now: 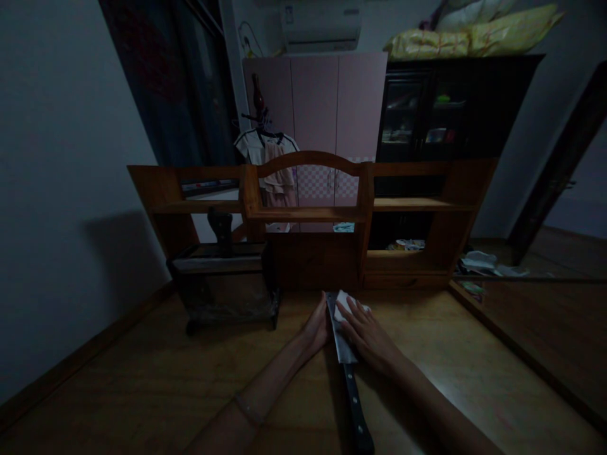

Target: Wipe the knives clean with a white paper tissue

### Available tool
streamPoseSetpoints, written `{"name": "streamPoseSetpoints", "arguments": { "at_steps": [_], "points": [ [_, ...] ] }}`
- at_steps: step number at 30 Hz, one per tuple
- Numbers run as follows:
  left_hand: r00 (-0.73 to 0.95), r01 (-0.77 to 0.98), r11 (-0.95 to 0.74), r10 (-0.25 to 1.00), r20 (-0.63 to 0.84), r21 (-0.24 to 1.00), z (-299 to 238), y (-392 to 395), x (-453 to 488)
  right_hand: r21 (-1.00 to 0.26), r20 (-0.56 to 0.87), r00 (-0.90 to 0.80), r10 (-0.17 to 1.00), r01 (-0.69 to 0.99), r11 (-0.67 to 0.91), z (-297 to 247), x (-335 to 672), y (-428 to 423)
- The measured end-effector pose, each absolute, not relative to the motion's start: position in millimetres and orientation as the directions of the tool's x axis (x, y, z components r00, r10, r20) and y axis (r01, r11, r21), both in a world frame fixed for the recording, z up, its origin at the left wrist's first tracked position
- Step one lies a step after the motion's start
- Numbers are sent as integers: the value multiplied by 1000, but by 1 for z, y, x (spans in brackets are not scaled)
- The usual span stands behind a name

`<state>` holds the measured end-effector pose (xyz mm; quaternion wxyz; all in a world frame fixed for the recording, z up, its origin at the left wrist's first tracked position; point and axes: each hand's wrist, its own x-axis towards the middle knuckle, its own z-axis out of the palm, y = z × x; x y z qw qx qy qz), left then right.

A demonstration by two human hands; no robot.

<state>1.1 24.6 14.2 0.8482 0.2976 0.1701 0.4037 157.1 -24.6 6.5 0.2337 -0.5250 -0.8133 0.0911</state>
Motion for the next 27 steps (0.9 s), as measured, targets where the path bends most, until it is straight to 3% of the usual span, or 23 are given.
{"name": "streamPoseSetpoints", "arguments": {
  "at_steps": [4,12,21,27],
  "points": [
    [610,-590,489,791,-42,643,8,27,1,-409,280,-313,908,817,408,8,154,-26],
    [572,-565,513,808,-141,646,5,29,2,-421,287,-485,826,711,563,28,136,-43],
    [596,-623,523,799,-81,581,7,32,1,-311,355,-315,880,848,428,2,151,-25],
    [585,-627,488,810,-47,608,5,31,0,-276,401,-261,878,880,388,5,155,-26]
  ]
}}
